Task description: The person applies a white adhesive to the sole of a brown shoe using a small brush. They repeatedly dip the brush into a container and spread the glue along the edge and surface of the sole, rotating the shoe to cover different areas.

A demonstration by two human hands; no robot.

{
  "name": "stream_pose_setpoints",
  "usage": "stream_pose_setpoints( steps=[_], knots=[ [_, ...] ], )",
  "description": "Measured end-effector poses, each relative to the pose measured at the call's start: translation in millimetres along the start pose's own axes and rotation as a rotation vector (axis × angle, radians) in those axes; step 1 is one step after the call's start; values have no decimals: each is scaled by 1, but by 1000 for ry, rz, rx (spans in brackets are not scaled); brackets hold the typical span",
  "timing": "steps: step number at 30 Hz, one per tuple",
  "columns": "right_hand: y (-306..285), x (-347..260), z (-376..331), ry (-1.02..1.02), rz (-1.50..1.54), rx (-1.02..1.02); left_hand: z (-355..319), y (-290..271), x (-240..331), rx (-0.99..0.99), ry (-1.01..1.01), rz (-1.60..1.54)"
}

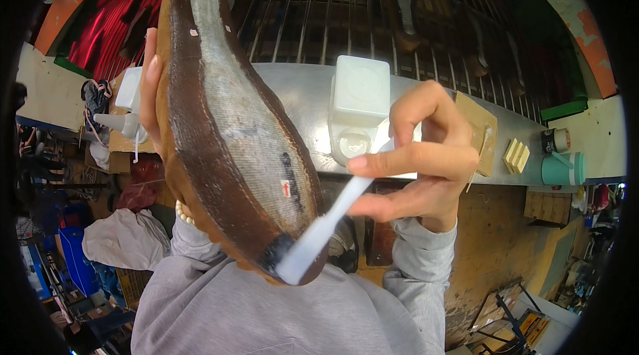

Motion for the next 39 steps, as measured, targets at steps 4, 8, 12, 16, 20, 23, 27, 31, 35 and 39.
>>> stream_pose_setpoints(
  steps=[4,8,12,16,20,23,27,31,35,39],
  knots=[
    [2,1,2,62,1,5,-5,0,-3,1,-57,-70],
    [1,5,15,113,-104,82,-5,6,2,-31,-41,-41],
    [2,7,23,121,-106,81,-3,7,5,-62,-25,-18],
    [7,3,21,43,-21,4,-3,-1,0,-112,-79,37],
    [5,3,15,31,0,-11,-4,-1,-3,-149,-85,62],
    [5,2,16,8,-10,-9,-9,0,-5,-195,-161,14],
    [13,1,23,1,22,-29,-24,1,-15,-224,-367,-62],
    [24,-2,33,-31,45,-31,-54,10,-31,-100,-698,-342],
    [35,-6,45,-65,90,-52,-61,19,-23,-126,-718,-591],
    [48,-6,54,-73,121,-77,-75,26,-12,-121,-842,-911]
  ],
)
Point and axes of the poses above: each hand's wrist, its own z-axis towards the middle knuckle, its own y-axis out of the palm, x = y × z, the point moved 10 cm from there along z, towards the middle knuckle, and after that the axes turned 14 degrees about y, right-handed, at the moved point
